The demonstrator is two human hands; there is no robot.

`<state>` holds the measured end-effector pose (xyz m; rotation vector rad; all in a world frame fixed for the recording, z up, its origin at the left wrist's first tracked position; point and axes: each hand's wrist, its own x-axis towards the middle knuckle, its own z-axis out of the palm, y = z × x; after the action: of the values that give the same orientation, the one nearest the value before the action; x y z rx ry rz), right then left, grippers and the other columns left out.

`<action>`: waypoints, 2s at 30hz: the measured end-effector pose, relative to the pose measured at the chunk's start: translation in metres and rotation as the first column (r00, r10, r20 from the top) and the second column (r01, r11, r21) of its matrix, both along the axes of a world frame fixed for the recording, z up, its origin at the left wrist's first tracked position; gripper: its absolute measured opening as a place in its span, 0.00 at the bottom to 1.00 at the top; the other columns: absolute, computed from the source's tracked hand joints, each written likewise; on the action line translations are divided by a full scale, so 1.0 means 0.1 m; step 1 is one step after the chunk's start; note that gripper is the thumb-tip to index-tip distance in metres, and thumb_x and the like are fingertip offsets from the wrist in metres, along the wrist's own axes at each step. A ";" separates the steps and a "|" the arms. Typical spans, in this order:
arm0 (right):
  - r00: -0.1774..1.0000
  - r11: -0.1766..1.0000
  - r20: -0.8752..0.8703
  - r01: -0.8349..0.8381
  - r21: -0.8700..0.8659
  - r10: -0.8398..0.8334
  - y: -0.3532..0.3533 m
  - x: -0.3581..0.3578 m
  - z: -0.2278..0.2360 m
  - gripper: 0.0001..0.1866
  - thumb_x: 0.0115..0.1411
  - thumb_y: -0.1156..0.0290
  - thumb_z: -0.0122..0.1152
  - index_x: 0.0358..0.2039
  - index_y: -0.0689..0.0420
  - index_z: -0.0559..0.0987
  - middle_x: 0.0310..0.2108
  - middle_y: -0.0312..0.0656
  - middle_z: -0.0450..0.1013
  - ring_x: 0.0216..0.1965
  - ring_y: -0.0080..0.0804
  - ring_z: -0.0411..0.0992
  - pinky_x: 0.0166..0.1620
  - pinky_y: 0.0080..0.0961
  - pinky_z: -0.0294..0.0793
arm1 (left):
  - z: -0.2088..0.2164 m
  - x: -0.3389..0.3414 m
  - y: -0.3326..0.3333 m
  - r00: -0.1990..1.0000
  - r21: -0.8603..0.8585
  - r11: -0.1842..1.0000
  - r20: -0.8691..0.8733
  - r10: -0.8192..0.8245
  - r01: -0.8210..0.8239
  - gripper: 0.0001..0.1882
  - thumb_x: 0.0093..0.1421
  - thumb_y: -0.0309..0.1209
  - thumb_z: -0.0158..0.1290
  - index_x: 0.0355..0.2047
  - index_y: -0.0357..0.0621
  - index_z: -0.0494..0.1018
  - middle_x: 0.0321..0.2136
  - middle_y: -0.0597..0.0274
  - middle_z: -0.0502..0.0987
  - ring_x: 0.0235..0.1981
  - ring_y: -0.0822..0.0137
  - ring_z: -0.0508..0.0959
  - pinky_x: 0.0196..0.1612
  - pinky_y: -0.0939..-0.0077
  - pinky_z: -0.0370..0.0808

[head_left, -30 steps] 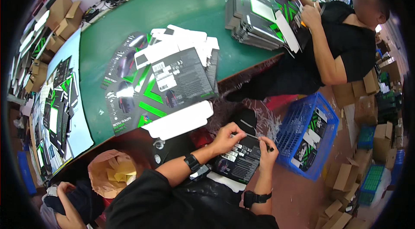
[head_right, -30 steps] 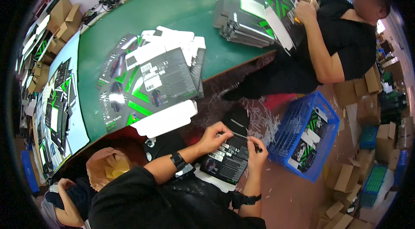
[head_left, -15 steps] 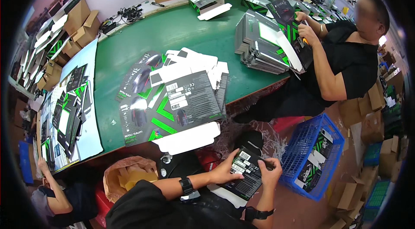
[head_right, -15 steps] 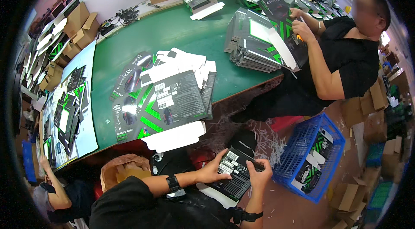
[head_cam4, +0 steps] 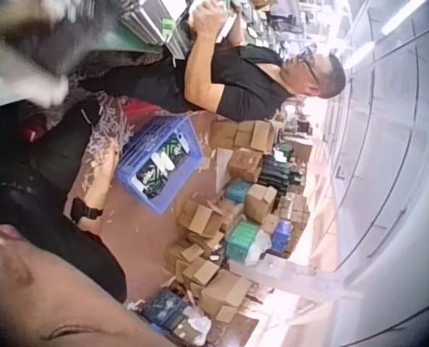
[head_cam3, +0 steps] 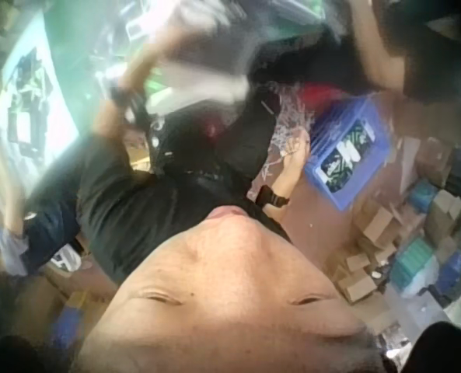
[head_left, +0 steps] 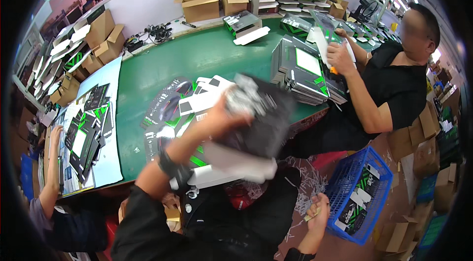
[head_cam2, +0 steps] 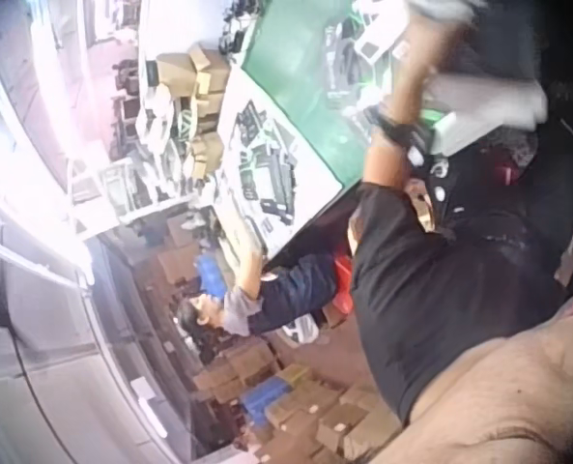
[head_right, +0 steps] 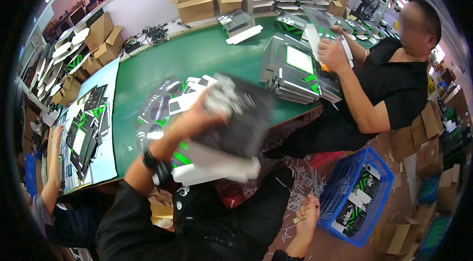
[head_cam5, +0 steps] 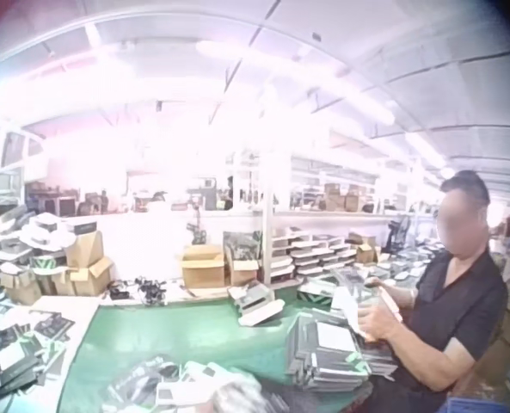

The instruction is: The worker is folding and assembling cardboard boxes for electronic gaming mice.

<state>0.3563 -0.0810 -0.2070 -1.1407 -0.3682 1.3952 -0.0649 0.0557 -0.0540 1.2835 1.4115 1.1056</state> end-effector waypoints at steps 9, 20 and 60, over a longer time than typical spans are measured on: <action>0.722 0.838 0.434 -0.516 -0.180 0.538 -0.41 -0.24 -0.53 0.38 0.43 0.89 0.47 0.59 0.56 0.67 0.50 0.42 0.69 0.39 0.21 0.65 0.40 0.17 0.65 | 0.06 -1.64 0.00 0.699 0.246 0.904 -0.573 0.427 -0.351 0.42 0.58 0.51 0.58 0.64 0.35 0.60 0.57 0.36 0.65 0.57 0.46 0.69 0.59 0.54 0.66; 0.560 0.750 0.565 -0.640 -0.170 0.606 -0.11 -0.83 -0.10 0.20 0.61 0.82 0.56 0.55 0.67 0.72 0.31 0.48 0.80 0.28 0.26 0.78 0.34 0.22 0.79 | -0.61 -1.49 -0.49 0.432 0.004 0.976 -0.896 0.099 -0.215 0.44 0.31 0.60 0.72 0.40 0.40 0.72 0.40 0.50 0.73 0.45 0.49 0.70 0.50 0.58 0.69; 0.134 0.280 0.816 -0.897 0.341 -0.562 0.54 -1.05 2.43 0.10 0.44 0.75 0.72 0.24 0.55 0.76 0.23 0.35 0.71 0.20 0.34 0.69 0.20 0.27 0.68 | 0.09 1.09 -0.58 0.337 0.305 0.439 0.332 -0.881 0.845 0.07 0.39 0.20 0.55 0.22 0.31 0.75 0.18 0.65 0.76 0.22 0.78 0.74 0.26 0.81 0.69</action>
<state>0.2510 -0.0265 0.0364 -0.6340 -2.2899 -0.0166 0.0441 -0.0018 -0.0455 1.4203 0.1583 0.5932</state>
